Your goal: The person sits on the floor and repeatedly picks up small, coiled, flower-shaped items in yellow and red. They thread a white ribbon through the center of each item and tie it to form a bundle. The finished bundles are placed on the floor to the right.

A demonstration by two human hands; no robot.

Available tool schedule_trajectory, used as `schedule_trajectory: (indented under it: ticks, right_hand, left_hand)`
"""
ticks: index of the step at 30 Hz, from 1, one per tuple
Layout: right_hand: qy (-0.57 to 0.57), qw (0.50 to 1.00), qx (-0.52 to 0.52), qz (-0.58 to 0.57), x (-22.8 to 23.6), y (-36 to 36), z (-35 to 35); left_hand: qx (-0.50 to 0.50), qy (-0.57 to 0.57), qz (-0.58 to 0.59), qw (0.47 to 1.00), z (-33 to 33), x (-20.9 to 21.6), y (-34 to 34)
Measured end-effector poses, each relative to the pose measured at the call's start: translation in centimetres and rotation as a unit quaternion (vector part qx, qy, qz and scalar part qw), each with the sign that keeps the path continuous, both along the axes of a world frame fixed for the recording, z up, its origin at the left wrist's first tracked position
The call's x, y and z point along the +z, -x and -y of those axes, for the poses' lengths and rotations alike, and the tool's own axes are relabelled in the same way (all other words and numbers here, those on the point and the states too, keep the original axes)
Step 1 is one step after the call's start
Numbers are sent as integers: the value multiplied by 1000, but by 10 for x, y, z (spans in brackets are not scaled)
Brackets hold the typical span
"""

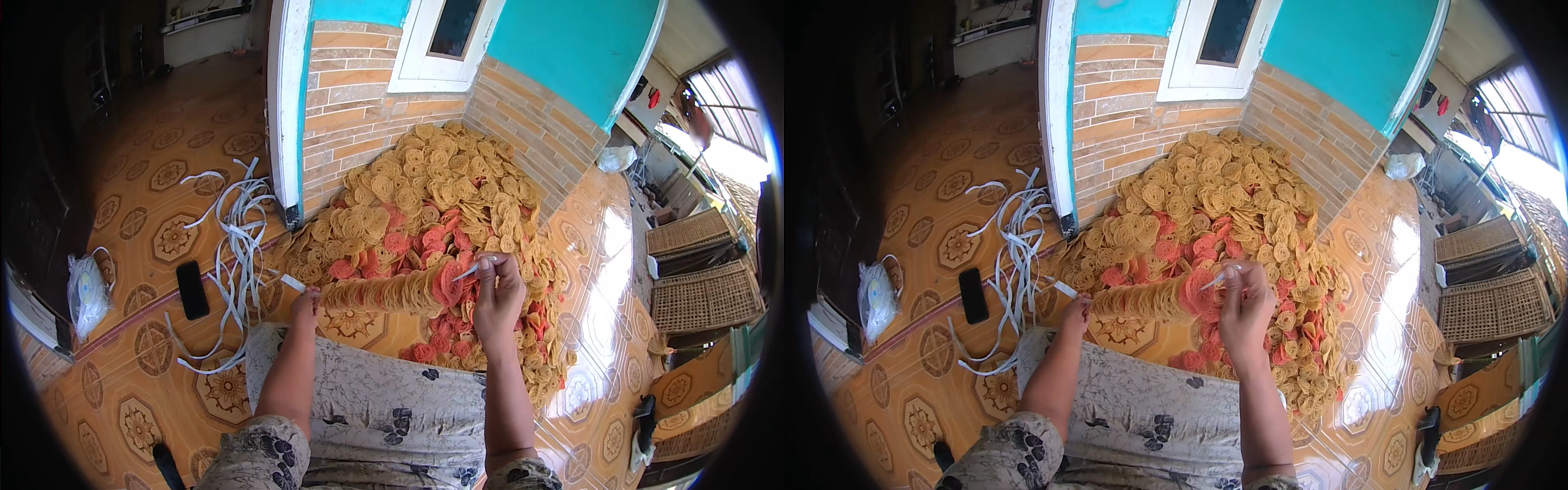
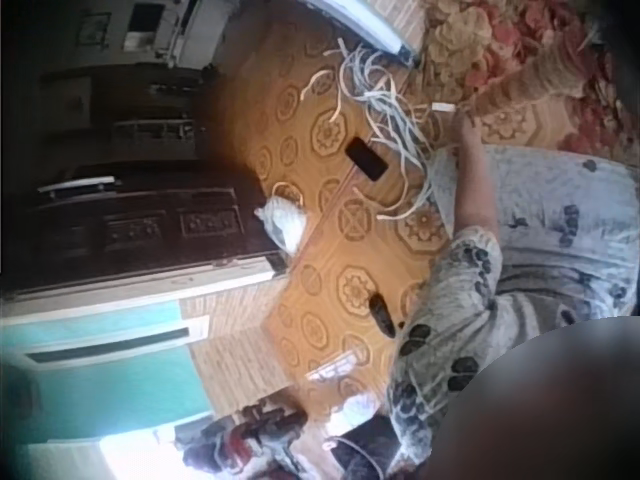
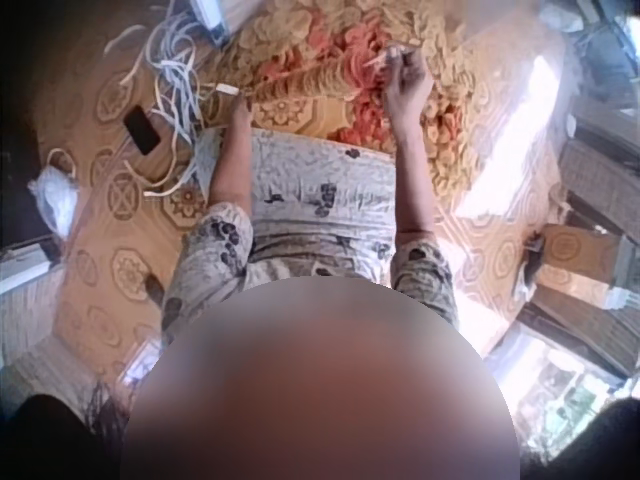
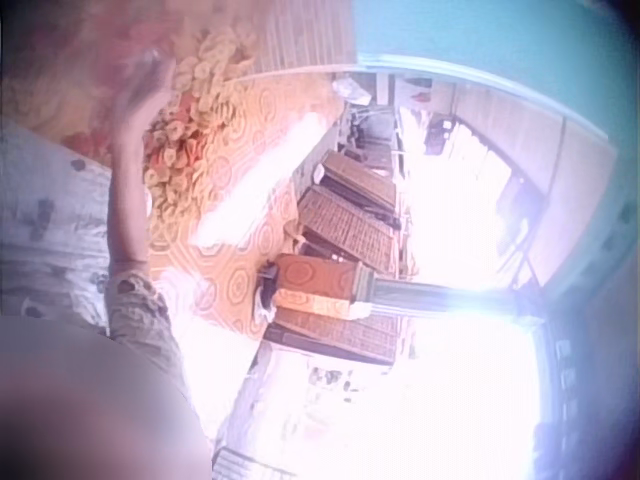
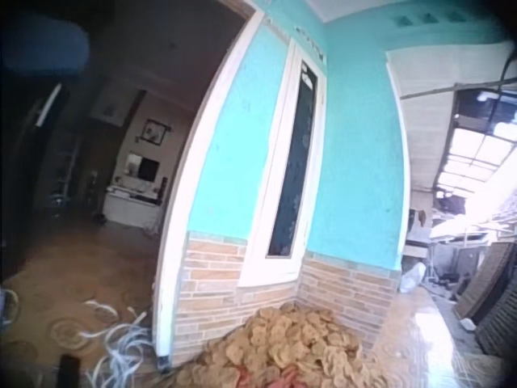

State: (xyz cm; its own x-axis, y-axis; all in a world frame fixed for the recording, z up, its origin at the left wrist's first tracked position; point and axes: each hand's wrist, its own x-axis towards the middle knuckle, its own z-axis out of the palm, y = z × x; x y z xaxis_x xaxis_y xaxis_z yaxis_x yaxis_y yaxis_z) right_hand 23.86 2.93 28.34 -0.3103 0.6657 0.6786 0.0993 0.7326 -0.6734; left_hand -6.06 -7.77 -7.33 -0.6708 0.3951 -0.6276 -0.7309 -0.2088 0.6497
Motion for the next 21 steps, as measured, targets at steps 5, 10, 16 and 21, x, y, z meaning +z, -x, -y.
schedule_trajectory:
  ticks: [5, 10, 16, 21]
  right_hand:
    - [-38, 999, 2, 18, -13, -9, -16]
    - [199, 967, 35, -157, -68, -44, -68]
    - [440, 844, -115, -285, -209, -101, -108]
    - [567, 767, -111, -281, -290, -112, -120]
  left_hand:
    - [-1, 59, 18, 998, -7, 16, -4]
    - [62, 144, -177, 971, -2, 51, -18]
    - [10, 40, -376, 926, -4, 60, -39]
    - [46, 131, -158, 978, 1, 29, -20]
